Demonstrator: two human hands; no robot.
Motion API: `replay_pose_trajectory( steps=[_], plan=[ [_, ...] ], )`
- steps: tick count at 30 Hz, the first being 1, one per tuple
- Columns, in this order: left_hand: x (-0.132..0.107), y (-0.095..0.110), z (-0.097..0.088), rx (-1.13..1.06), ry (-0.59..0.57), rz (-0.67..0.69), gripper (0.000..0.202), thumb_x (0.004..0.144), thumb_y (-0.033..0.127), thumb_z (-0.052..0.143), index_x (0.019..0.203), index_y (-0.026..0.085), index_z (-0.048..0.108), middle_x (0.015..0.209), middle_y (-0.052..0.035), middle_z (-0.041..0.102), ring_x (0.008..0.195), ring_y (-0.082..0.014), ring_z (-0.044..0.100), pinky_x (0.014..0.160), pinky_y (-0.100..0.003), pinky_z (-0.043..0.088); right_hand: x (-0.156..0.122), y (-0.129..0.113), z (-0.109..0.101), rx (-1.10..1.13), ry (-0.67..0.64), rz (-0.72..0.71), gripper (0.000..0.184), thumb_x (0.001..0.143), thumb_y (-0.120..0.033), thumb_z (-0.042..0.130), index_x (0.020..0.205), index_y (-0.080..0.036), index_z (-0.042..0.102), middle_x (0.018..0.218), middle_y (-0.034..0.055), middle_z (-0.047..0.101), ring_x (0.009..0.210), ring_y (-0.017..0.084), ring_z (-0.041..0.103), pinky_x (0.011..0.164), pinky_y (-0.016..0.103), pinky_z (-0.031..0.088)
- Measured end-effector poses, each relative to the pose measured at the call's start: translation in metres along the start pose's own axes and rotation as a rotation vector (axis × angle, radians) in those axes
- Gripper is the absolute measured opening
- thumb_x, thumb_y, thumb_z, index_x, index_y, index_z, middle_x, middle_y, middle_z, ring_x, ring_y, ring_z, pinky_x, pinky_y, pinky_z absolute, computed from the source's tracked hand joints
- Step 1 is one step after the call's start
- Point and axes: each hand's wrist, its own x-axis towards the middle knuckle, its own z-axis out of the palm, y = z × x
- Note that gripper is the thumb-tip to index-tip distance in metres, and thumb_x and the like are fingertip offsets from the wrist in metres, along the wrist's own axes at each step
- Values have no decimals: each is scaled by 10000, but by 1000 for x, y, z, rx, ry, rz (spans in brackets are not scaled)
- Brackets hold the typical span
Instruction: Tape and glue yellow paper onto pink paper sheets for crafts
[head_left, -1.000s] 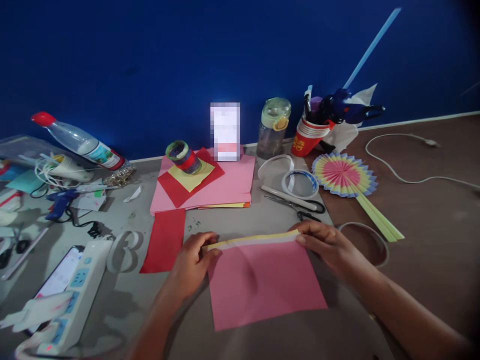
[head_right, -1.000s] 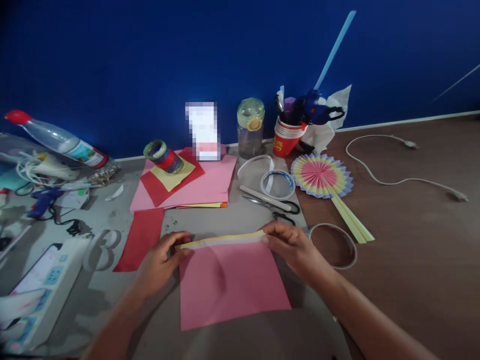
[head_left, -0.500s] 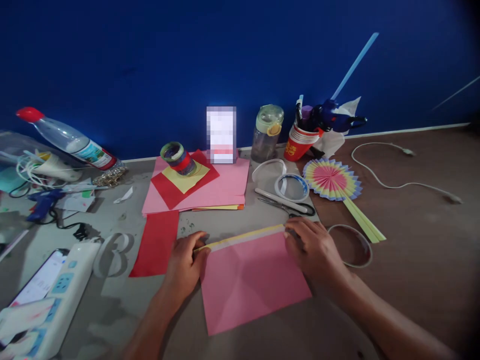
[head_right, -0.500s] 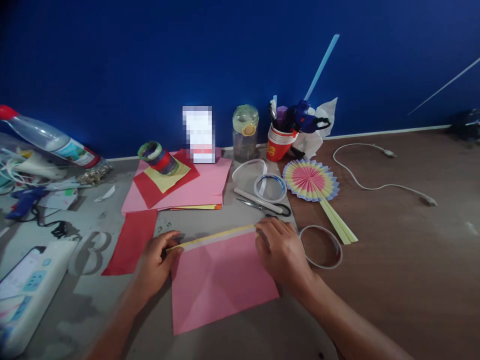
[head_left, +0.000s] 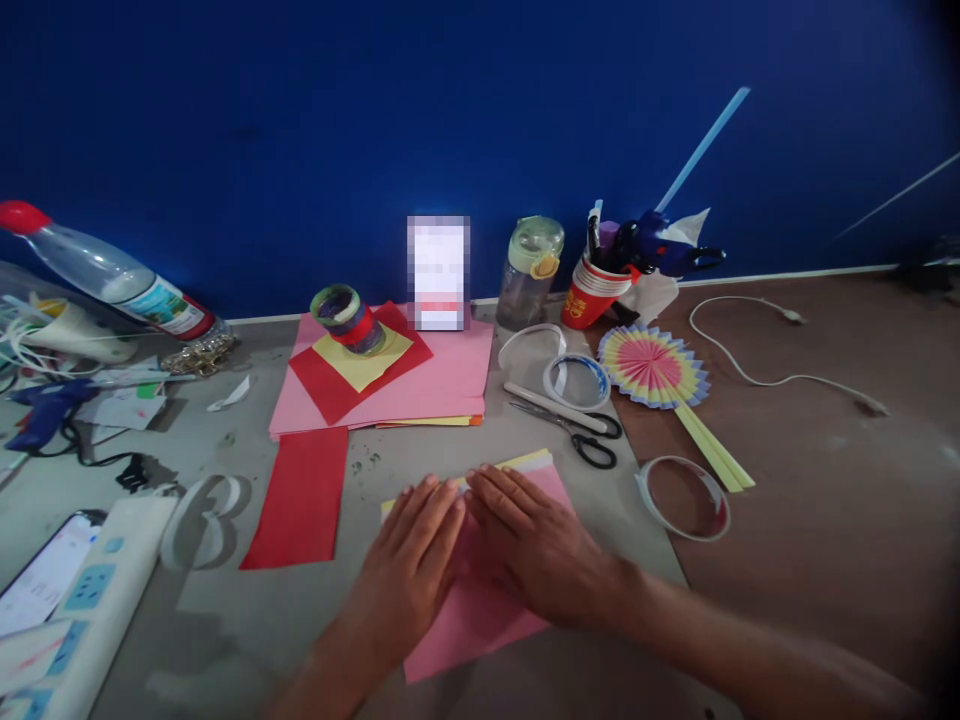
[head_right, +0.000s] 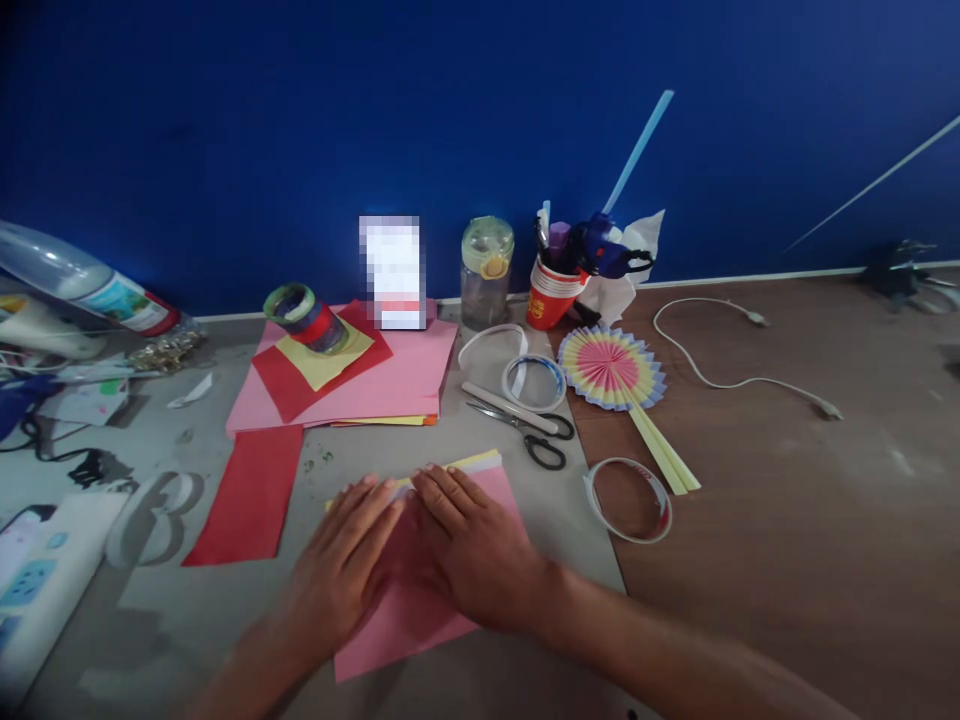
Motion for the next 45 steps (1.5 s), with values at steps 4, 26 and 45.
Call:
replay_pose_trajectory(
  steps=[4, 26, 45],
  plan=[
    [-6, 2, 14, 22, -177, 10, 791, 882, 587, 467, 1456, 62, 320, 1502, -183, 366, 1405, -344, 284, 1122, -484, 291, -2, 1, 14, -28, -29, 35, 699, 854, -426, 569, 1390, -2, 422, 1477, 215, 392, 1398, 324, 298, 1137, 459, 307],
    [-7, -9, 12, 33, -243, 35, 789, 883, 632, 424, 1469, 116, 310, 1505, -172, 360, 1400, -332, 313, 1103, -508, 318, -12, 1, 5, -30, -57, 145, 652, 854, -344, 552, 1412, -43, 402, 1520, 197, 322, 1415, 309, 273, 1140, 464, 309],
    [-12, -3, 9, 191, -178, 60, 787, 866, 672, 403, 1403, 98, 423, 1492, -145, 399, 1380, -330, 309, 1095, -466, 255, -68, 4, -6, -193, 129, 241, 554, 855, -255, 528, 1374, -80, 443, 1455, 209, 410, 1388, 345, 294, 1071, 555, 351]
  ],
)
